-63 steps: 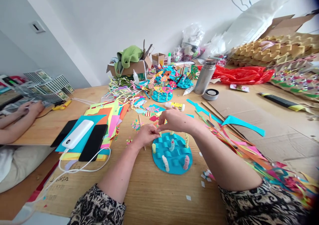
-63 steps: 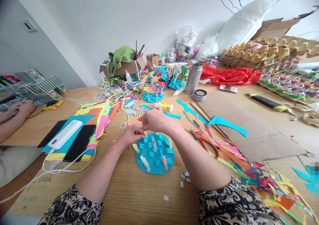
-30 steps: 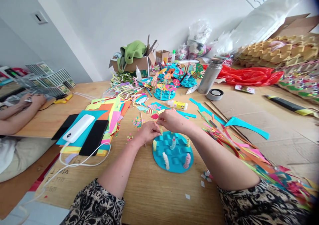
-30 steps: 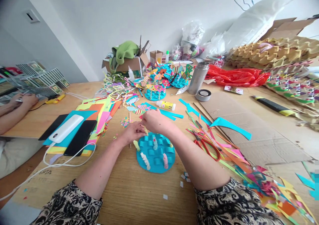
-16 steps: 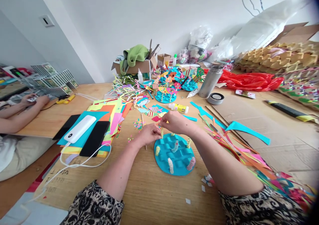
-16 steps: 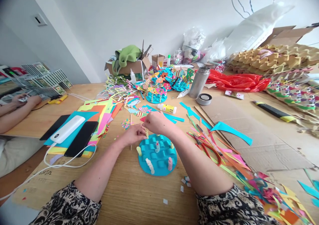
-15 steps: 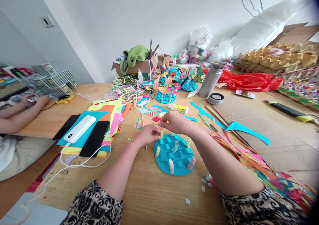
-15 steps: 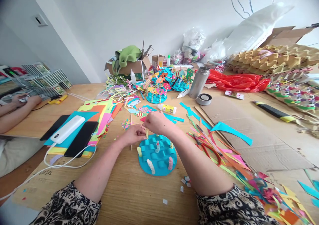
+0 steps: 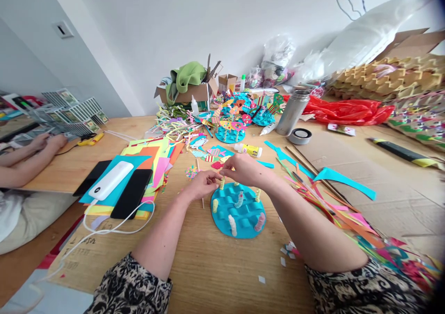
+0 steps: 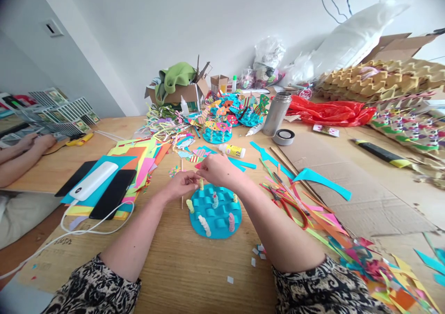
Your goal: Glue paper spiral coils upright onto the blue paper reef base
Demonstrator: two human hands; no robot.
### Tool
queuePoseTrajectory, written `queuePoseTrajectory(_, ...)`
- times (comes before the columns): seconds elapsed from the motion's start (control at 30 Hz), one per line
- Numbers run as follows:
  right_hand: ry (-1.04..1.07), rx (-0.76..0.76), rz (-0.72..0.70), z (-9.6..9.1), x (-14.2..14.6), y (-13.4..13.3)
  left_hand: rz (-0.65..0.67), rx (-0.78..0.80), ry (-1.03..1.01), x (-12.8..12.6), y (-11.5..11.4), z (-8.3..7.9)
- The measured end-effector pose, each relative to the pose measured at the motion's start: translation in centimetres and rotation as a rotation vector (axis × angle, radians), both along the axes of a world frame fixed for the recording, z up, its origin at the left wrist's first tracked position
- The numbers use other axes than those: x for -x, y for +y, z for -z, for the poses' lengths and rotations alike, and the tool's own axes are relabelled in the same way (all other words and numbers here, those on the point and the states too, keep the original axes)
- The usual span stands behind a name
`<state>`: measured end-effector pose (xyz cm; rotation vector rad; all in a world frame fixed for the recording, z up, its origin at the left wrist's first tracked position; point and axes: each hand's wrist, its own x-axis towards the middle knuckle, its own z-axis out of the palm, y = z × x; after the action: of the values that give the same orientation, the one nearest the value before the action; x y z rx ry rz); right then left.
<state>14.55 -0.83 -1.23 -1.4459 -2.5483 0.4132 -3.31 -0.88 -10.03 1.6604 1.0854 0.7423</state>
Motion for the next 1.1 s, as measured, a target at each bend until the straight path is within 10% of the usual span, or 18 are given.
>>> queuePoseTrajectory(1.1,0.090,-0.039,0.019,1.1,1.4,0.1,-0.170,-0.100,-0.191,-0.7,0.0,0.1)
